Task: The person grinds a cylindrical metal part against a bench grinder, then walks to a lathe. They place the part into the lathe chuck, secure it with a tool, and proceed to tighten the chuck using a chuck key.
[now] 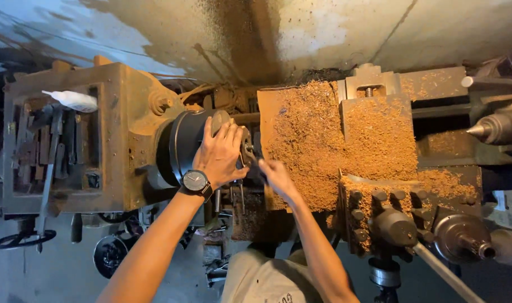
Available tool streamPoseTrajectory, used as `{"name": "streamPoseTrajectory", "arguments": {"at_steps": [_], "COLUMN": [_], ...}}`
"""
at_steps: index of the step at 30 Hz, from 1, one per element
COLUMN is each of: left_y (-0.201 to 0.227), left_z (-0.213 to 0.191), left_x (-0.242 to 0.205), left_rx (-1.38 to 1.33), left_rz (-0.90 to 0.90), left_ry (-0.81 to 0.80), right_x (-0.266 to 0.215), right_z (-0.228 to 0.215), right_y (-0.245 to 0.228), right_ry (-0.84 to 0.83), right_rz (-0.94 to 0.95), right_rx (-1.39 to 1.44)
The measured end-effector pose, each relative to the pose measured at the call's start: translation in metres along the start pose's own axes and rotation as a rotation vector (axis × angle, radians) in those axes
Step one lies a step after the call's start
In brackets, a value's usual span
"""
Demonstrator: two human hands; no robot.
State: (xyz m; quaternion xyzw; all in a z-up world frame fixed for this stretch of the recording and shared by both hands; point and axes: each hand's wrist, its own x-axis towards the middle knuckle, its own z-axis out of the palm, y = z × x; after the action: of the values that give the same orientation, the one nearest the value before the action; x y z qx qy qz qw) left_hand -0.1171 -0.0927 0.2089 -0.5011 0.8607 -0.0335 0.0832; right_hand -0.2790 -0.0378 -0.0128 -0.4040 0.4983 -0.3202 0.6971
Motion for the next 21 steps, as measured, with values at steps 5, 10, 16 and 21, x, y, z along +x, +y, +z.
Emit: {"name": "streamPoseTrajectory", "arguments": {"at_steps": [5,10,16,21], "left_y": [-0.002,-0.002,-0.001,-0.003], "left_z": [-0.001,-0.005,-0.007,-0.004], "left_x": [-0.002,0.001,0.000,0.000], "left_rx": [-0.017,-0.004,0.034,0.040], "left_rz": [0.018,0.013,0.023,0.022], "left_ry": [-0.003,-0.009,-0.013,-0.027], "right_x": [-0.028,0.032,0.041,-0.022], "right_z": [0.010,0.000,-0.011,0.008], "right_y": [-0.026,0.042,-0.020,-0.033], "right_ry": [-0.124,0.091,0.021,0.036], "right_rz": [0.243,-0.220,-0.274,-0.067], "right_rx": [0.522,0.002,-0.186,-0.434]}}
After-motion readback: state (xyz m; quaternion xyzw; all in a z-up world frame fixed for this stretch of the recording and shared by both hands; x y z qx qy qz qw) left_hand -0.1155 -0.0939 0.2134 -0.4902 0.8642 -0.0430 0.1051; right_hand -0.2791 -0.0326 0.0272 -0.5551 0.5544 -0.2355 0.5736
